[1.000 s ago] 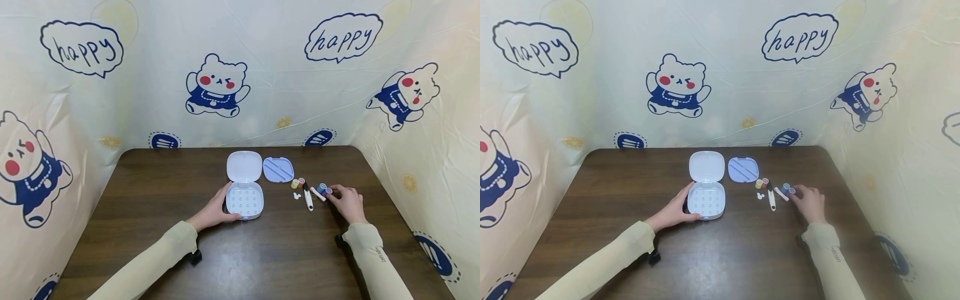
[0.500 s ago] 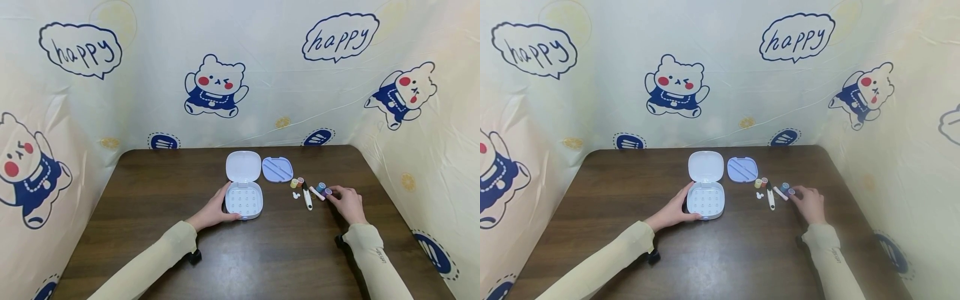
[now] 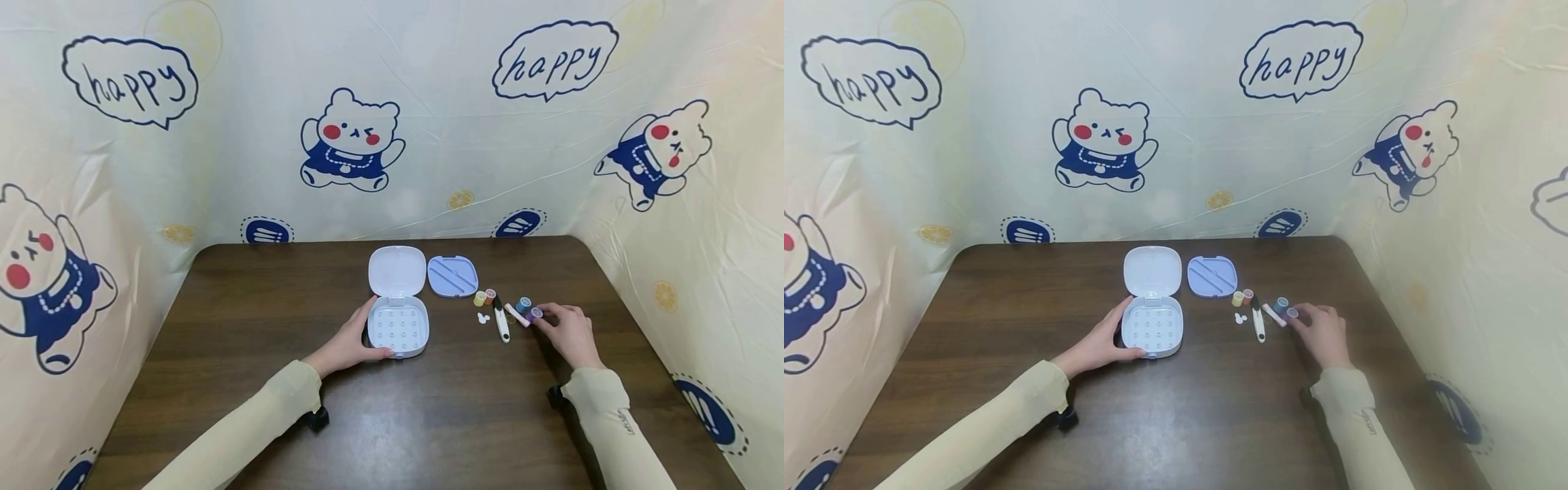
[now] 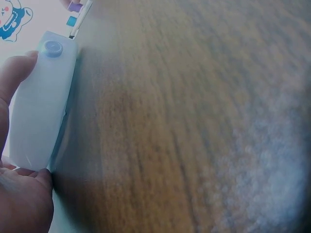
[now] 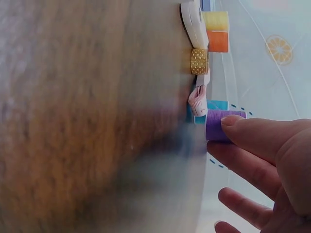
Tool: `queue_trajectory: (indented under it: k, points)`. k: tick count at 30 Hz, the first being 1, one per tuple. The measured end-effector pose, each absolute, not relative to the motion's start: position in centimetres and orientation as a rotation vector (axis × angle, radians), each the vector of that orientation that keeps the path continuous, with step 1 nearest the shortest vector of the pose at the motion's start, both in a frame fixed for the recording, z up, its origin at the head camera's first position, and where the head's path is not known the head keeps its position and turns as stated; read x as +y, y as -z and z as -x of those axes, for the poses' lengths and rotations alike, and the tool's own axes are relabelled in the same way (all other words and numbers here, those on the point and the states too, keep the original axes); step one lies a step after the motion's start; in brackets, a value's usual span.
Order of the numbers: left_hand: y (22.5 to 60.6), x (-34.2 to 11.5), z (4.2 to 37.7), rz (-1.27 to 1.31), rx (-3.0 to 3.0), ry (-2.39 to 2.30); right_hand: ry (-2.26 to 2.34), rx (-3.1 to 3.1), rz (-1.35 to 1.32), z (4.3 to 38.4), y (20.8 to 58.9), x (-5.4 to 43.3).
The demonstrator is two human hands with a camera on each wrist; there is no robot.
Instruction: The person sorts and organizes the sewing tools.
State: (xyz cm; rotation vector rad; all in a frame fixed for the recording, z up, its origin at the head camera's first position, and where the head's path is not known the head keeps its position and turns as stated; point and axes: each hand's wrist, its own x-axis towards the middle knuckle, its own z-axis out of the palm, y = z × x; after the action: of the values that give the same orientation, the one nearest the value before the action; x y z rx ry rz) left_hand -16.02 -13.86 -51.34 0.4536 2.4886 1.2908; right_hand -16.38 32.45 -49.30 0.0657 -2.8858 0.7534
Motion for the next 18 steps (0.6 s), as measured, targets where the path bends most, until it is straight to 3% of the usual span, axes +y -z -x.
queue_trajectory:
  k: [18]
  points:
    - [51.6, -13.9, 16.2, -0.463, 2.495, -1.290, -0.793, -2.843, -0.139, 16.6, 48.5, 30.8]
